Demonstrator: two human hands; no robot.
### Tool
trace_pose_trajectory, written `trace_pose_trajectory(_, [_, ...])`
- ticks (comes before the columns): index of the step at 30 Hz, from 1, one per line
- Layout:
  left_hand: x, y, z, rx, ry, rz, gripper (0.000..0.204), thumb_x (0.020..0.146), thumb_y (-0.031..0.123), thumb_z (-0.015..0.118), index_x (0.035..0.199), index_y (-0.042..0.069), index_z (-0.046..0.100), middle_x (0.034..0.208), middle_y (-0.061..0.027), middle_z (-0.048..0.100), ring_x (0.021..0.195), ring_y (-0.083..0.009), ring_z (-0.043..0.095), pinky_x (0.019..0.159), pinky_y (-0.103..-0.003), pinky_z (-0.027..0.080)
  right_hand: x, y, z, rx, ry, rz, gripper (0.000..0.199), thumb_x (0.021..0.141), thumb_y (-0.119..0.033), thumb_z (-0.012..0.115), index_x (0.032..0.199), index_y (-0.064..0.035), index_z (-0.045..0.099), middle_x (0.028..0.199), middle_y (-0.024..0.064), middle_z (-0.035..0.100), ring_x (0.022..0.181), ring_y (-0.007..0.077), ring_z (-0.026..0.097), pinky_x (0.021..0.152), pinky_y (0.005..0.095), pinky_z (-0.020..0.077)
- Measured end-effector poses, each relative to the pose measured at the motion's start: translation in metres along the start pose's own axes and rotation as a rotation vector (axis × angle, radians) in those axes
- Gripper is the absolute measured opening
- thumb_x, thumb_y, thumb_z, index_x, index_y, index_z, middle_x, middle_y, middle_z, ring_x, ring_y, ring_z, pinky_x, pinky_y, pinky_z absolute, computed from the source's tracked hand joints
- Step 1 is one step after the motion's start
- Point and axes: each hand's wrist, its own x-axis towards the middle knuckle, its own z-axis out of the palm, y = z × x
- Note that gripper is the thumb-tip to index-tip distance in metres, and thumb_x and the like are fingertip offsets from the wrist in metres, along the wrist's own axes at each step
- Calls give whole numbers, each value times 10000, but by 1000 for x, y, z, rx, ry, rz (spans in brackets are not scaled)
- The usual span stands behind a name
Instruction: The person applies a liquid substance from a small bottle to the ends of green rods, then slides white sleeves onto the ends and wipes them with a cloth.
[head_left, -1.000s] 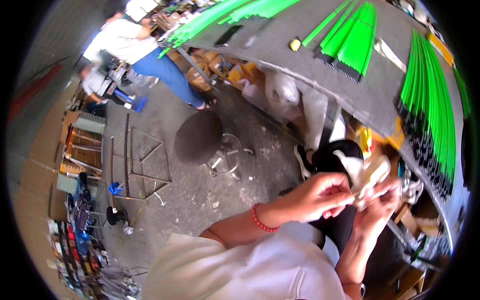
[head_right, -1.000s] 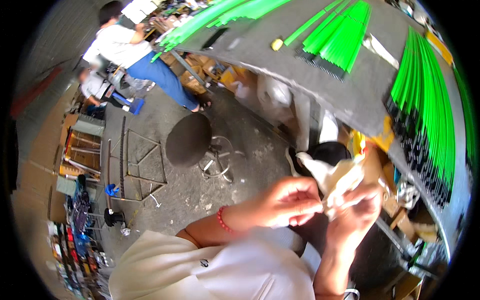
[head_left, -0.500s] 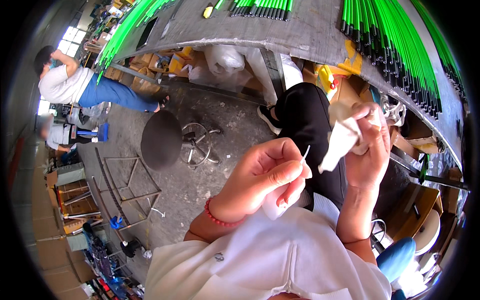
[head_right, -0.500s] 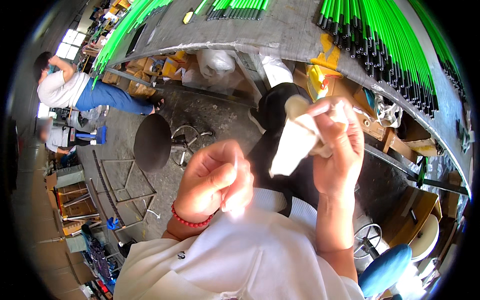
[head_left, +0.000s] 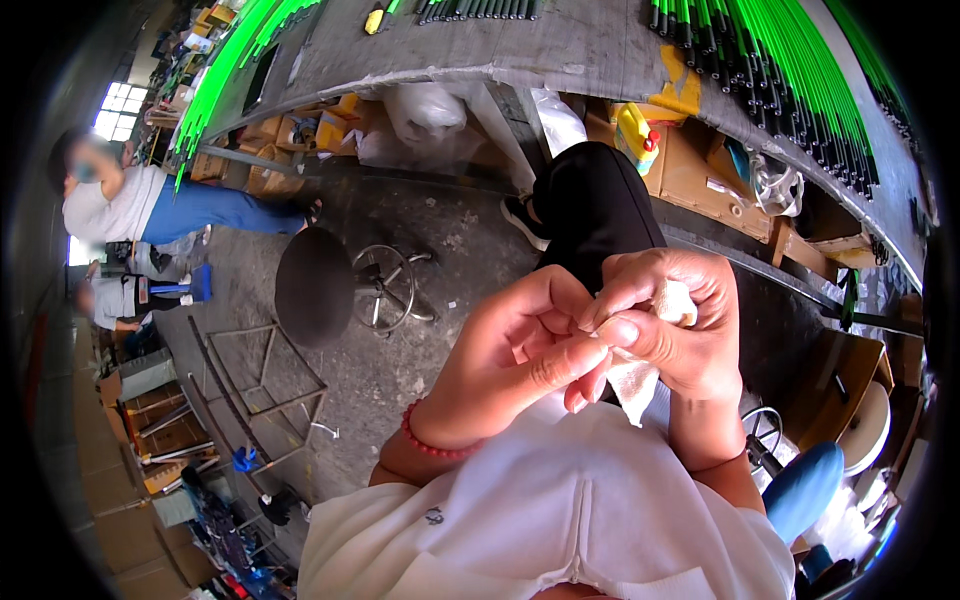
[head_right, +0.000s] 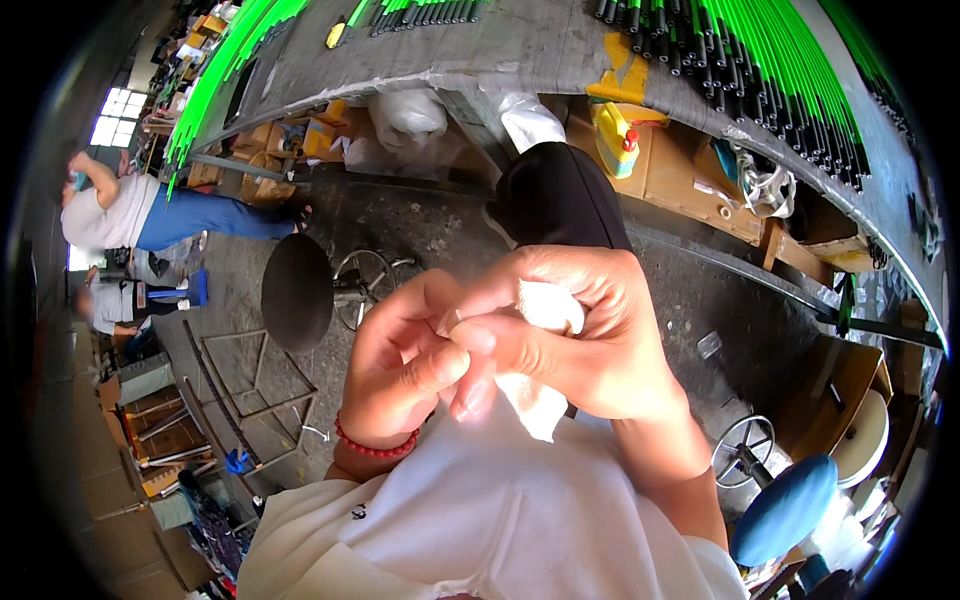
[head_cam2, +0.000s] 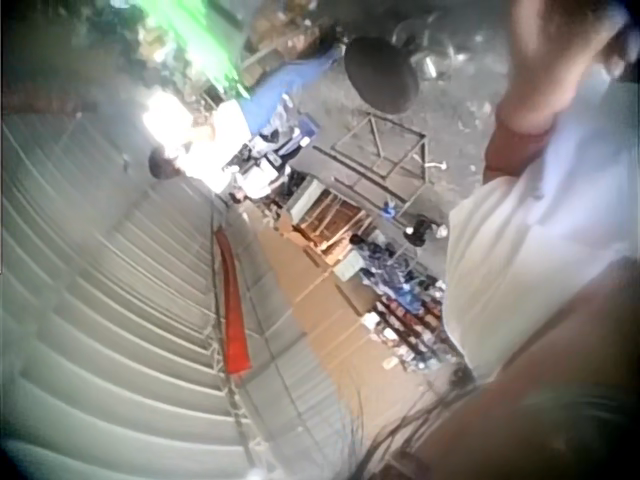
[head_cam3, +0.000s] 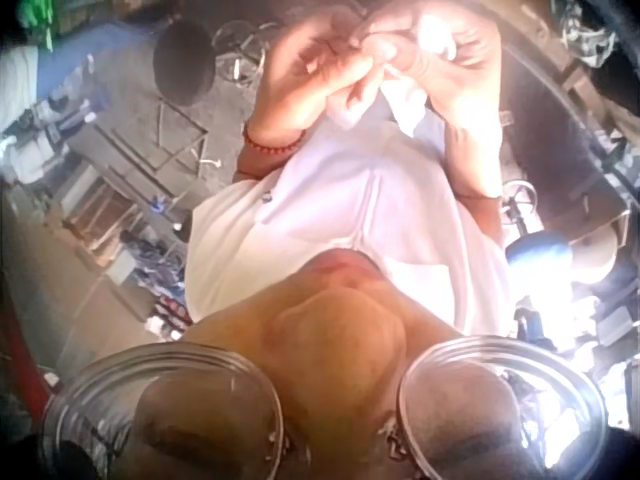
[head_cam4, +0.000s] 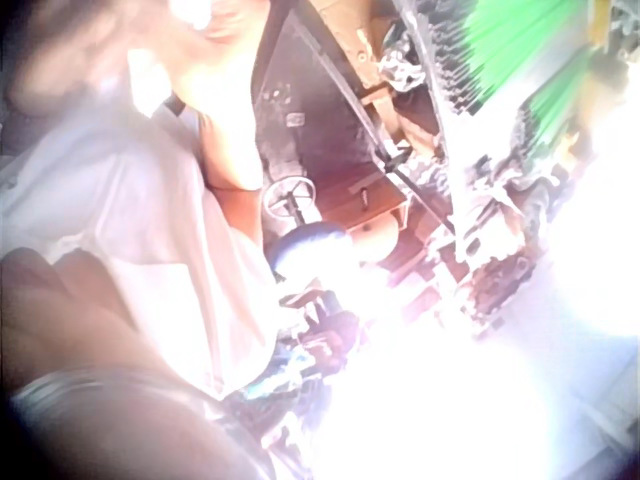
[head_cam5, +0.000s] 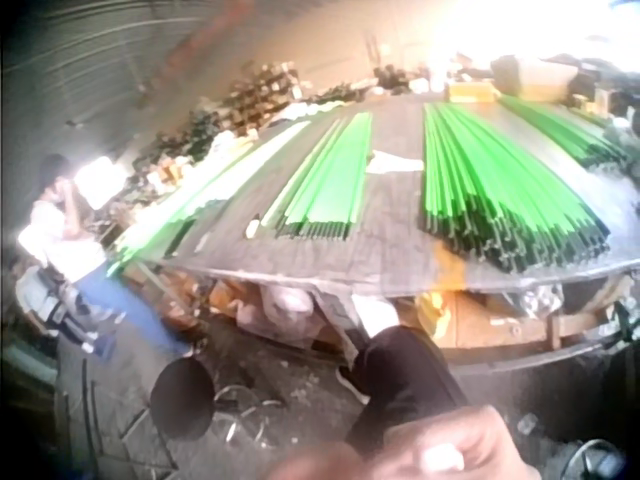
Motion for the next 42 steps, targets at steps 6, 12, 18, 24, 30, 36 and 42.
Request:
trace_pose_trajectory(6, [-2,-9,-4,-29,-7,42,84,910,54,535,921,23,458,789,-53,544,656,-95,555,555,-228,451,-3,4,5,21,76,-84,70,813,45,615,848,95,581,750,167,635,582,210,644,522,284,524])
trace_pose_trajectory(12, [-2,-15,-3,-45,32,57,63,900,22,536,909,20,474,813,-65,554,654,-107,561,550,-228,453,-2,7,-8,19,346,-276,136,826,-106,651,811,6,577,742,98,615,647,125,569,590,244,461])
trace_pose_trajectory(18, [5,-19,-6,45,69,189,56,896,11,527,925,15,479,845,-102,564,716,-149,569,649,-268,469,-12,12,-24,-191,407,-153,227,896,-200,577,755,-28,534,709,34,544,597,65,468,542,206,366])
trace_pose_trajectory(24, [20,-14,4,191,197,381,152,909,152,553,946,46,451,825,-74,486,722,-145,471,664,-304,431,-28,10,-40,-265,108,237,341,866,-132,619,1172,-11,528,1052,93,599,908,117,548,798,273,455])
trace_pose_trajectory(30, [46,-11,23,53,176,446,126,934,168,516,956,80,429,841,-16,416,728,-112,390,673,-265,378,-47,15,-67,-415,-38,231,467,856,-300,632,1206,-11,523,1075,93,588,1020,148,534,876,305,430])
trace_pose_trajectory(36, [63,-19,30,32,157,403,74,947,141,482,945,84,435,829,-9,410,721,-98,385,672,-245,366,-56,-39,-107,-286,447,-259,273,761,-174,462,942,6,556,960,94,523,883,179,515,783,284,408])
trace_pose_trajectory(42, [79,-31,38,-95,169,372,103,921,142,534,947,75,459,820,-29,448,720,-117,417,670,-270,389,-74,-65,-128,-334,431,-331,141,690,18,402,636,-3,530,675,67,516,621,125,461,561,246,366])
